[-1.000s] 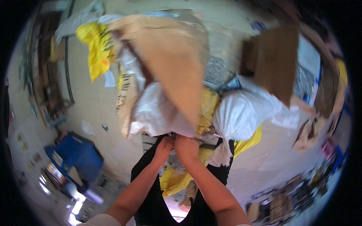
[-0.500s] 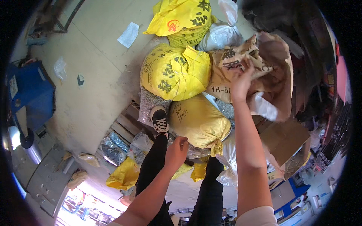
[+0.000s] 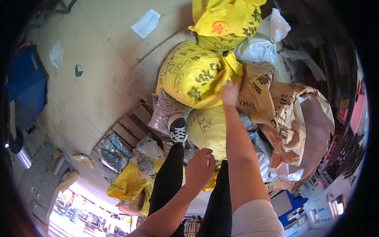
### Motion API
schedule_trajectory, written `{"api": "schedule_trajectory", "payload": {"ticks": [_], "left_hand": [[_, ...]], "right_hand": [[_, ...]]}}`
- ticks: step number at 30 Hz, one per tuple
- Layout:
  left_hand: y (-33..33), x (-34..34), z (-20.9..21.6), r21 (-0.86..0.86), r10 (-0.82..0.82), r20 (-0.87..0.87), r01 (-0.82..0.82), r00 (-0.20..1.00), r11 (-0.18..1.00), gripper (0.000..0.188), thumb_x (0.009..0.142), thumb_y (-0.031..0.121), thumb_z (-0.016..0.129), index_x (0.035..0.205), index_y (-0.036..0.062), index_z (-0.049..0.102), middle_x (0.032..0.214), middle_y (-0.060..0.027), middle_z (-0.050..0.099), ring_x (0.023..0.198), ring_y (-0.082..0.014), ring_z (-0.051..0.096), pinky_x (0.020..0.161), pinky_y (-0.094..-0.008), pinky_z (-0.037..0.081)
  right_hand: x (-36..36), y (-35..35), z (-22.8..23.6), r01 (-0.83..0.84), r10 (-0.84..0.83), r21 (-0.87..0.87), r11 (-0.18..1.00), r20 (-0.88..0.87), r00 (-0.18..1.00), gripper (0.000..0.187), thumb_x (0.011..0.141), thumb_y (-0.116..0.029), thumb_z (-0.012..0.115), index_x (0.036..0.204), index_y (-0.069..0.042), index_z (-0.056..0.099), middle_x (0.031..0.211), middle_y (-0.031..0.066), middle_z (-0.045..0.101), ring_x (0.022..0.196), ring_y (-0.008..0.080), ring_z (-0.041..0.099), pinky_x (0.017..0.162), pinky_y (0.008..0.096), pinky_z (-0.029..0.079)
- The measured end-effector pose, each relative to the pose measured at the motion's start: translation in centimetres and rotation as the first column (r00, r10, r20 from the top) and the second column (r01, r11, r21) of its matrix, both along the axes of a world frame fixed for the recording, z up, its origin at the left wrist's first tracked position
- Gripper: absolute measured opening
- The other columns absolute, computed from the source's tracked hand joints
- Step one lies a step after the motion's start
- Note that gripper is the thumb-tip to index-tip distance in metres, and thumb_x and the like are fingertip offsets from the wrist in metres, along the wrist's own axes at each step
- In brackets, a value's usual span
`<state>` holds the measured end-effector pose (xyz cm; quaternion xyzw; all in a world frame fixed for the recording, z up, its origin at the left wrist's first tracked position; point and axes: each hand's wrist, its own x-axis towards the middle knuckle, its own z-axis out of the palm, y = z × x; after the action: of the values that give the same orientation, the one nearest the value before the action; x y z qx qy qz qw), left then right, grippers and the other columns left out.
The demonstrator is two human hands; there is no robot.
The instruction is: The person sorts through a large pile of plastic bags and cardboard boxes on the floor of a cluttered room. They pick up various bags, open them to check contents, and move them around. The person also uses a broom to sweep some items.
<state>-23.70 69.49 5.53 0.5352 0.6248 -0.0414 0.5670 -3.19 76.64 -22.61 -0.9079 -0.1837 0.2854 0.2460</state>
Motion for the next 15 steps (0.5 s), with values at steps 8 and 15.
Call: {"api": "schedule_trajectory", "payload": {"ticks": [8,15], "left_hand": [[0.9,-1.9,0.9,-0.092,-0.371,-0.111,0.362,0.922,0.928,0.019,0.090,0.021,0.062,0.104,0.0098,0.066,0.092,-0.0098,0.071,0.091,-0.0316,0.070,0.079,-0.0446,0.055],[1.0,-4.5,0.9,-0.189,-0.584,-0.121,0.559,0.802,0.807,0.026,0.090,0.031,0.062,0.109,0.0157,0.070,0.105,-0.0073,0.071,0.096,-0.0282,0.071,0.080,-0.0437,0.055]], "right_hand": [[-7.3,-0.4,8.2,0.275,-0.335,-0.194,0.942,-0.460,0.822,0.036,0.101,-0.035,0.062,0.118,-0.004,0.068,0.090,0.0056,0.068,0.064,0.0186,0.061,0.054,0.0292,0.048],[-19.6,5.1,15.9,-0.480,0.383,-0.304,0.823,-0.327,0.864,0.048,0.100,-0.045,0.047,0.087,-0.007,0.072,0.078,0.0190,0.072,0.075,0.0386,0.072,0.070,0.0488,0.056]]}}
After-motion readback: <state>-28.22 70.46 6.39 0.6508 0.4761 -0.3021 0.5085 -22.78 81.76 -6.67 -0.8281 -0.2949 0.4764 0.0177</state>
